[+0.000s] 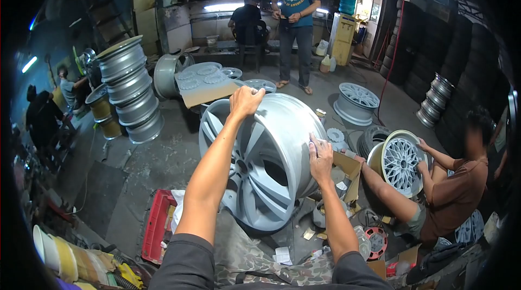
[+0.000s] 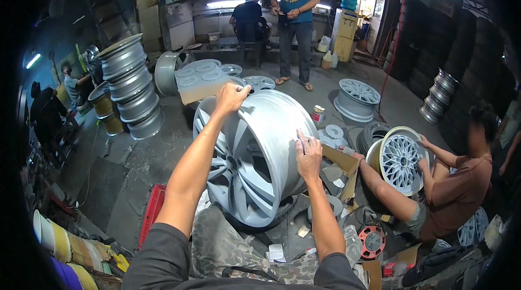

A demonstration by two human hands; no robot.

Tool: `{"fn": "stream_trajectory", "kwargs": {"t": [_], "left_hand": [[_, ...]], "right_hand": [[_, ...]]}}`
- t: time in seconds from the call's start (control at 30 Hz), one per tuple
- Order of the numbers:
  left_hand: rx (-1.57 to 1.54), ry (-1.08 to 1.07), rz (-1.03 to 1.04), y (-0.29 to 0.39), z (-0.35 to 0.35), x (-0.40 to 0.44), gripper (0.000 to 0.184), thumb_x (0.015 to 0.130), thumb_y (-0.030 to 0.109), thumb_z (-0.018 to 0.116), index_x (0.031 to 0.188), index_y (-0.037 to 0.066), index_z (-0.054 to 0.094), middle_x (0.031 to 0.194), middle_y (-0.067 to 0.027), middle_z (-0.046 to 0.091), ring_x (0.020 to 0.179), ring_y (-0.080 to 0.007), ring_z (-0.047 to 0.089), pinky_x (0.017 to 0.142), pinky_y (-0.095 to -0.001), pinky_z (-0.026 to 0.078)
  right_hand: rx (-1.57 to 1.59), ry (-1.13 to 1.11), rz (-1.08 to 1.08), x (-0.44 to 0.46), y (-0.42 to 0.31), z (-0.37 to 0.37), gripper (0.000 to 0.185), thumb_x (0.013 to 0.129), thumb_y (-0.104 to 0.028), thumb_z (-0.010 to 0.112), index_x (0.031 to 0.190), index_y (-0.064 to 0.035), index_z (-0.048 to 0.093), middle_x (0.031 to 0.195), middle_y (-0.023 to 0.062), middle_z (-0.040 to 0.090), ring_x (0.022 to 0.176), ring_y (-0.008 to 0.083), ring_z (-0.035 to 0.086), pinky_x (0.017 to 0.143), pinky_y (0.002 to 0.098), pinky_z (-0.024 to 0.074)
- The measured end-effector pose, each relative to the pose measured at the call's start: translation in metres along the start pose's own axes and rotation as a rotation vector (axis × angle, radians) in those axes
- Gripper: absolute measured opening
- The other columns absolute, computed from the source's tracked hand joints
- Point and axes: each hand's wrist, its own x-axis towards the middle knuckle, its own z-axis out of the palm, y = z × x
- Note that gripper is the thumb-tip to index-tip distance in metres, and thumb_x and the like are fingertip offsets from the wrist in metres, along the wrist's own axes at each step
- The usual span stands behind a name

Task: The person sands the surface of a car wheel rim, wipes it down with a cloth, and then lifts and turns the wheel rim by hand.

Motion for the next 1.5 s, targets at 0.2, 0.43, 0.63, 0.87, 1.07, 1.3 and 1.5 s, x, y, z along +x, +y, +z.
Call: {"fn": "stream_trajectory", "kwargs": {"t": [0.2,0.43,0.63,0.87,1.07,1.3,1.5], "left_hand": [[-0.020,0.030,0.016,-0.001,0.002,0.000,0.053,0.086,0.050,0.060,0.069,0.001,0.071,0.071,-0.0248,0.067,0.075,-0.0417,0.068,0.073,-0.0483,0.050],[-0.030,0.033,0.014,-0.002,0.004,0.000,0.053,0.087,0.049,0.060,0.068,0.001,0.071,0.070,-0.0244,0.066,0.074,-0.0414,0.068,0.072,-0.0478,0.050],[-0.016,0.023,0.014,-0.001,0.002,0.001,0.054,0.086,0.049,0.060,0.066,0.000,0.069,0.067,-0.0240,0.065,0.071,-0.0412,0.067,0.070,-0.0478,0.050],[-0.024,0.039,0.023,-0.004,0.004,0.001,0.054,0.087,0.049,0.060,0.066,0.000,0.069,0.068,-0.0242,0.065,0.071,-0.0415,0.067,0.070,-0.0486,0.049],[-0.023,0.035,0.020,-0.003,0.004,0.001,0.054,0.087,0.049,0.060,0.065,0.000,0.069,0.067,-0.0244,0.064,0.070,-0.0416,0.067,0.069,-0.0492,0.049],[-0.038,0.037,0.015,-0.002,0.003,0.000,0.054,0.086,0.049,0.060,0.064,0.000,0.068,0.065,-0.0239,0.064,0.068,-0.0416,0.066,0.069,-0.0493,0.049],[-0.024,0.042,0.019,-0.004,0.004,0.000,0.054,0.087,0.049,0.060,0.067,0.000,0.070,0.068,-0.0248,0.065,0.071,-0.0423,0.067,0.069,-0.0492,0.049]], "right_hand": [[-0.093,-0.043,-0.037,-0.005,0.000,0.003,0.038,0.100,-0.023,0.056,0.136,-0.0130,0.063,0.125,0.0107,0.066,0.118,0.0302,0.056,0.100,0.0420,0.0407],[-0.056,-0.047,-0.031,-0.002,0.002,0.004,0.038,0.099,-0.023,0.057,0.135,-0.0115,0.063,0.126,0.0122,0.066,0.120,0.0331,0.057,0.101,0.0441,0.0411],[-0.043,-0.030,-0.050,0.003,-0.002,0.003,0.037,0.100,-0.019,0.054,0.135,-0.0087,0.062,0.121,0.0160,0.067,0.119,0.0344,0.057,0.102,0.0435,0.0401],[-0.084,-0.047,-0.034,0.003,0.008,0.009,0.039,0.100,-0.023,0.057,0.137,-0.0127,0.062,0.126,0.0123,0.067,0.120,0.0333,0.057,0.102,0.0440,0.0413],[-0.067,-0.049,-0.033,0.003,0.008,0.009,0.038,0.099,-0.023,0.057,0.135,-0.0128,0.063,0.126,0.0114,0.067,0.120,0.0327,0.057,0.102,0.0437,0.0412],[-0.059,-0.031,-0.053,0.004,0.010,0.009,0.037,0.100,-0.023,0.057,0.135,-0.0126,0.063,0.122,0.0135,0.068,0.119,0.0332,0.058,0.101,0.0448,0.0415],[-0.058,-0.036,-0.046,0.004,0.010,0.007,0.038,0.100,-0.024,0.056,0.135,-0.0130,0.063,0.116,0.0161,0.069,0.117,0.0343,0.058,0.099,0.0464,0.0415]]}}
